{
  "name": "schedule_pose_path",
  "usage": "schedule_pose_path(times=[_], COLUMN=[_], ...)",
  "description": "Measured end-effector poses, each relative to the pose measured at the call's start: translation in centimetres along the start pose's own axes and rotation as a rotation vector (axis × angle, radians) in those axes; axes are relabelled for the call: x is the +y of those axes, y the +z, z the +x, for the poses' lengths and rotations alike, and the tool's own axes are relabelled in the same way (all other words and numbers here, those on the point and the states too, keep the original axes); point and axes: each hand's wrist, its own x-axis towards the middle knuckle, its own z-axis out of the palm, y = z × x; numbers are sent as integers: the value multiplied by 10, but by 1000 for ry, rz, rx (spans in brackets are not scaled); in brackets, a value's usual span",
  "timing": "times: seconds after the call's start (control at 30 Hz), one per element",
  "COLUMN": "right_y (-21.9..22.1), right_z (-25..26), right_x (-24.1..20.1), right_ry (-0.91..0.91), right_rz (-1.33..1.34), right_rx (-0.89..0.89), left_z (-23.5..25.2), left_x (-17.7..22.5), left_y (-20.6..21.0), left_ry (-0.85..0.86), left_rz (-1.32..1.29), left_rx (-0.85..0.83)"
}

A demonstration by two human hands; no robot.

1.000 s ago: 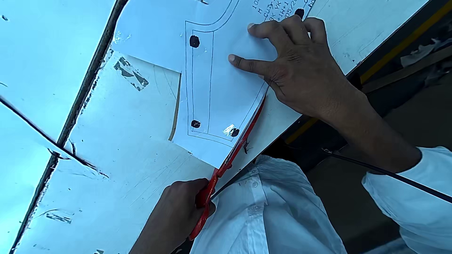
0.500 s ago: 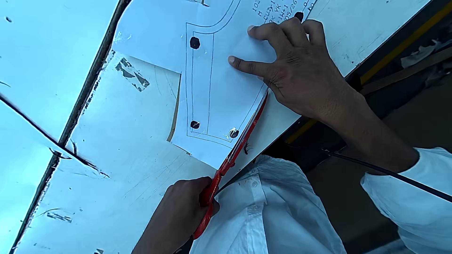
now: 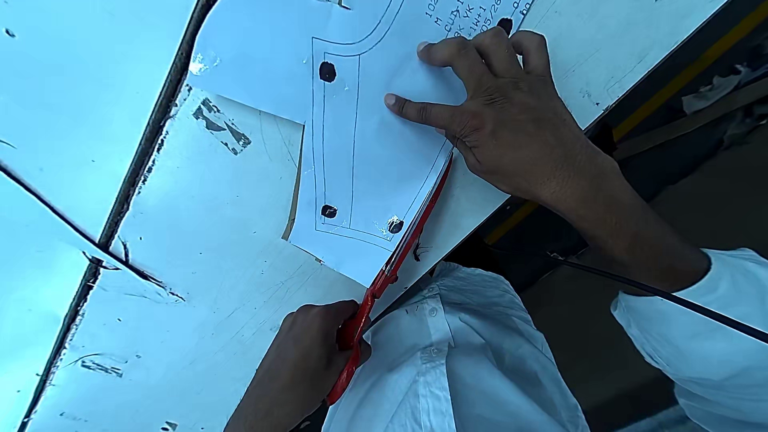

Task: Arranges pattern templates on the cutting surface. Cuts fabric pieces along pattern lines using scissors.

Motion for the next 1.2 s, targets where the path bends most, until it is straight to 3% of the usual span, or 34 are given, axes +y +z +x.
schedule_pose_path(times=[1.2], right_y=[-6], right_z=[3], right_x=[9], right_ry=[-44], right_rz=[7], right_rx=[-12], left_z=[5], left_x=[11], left_y=[-8], left_ry=[-28], left_rz=[-4], left_rx=[-34])
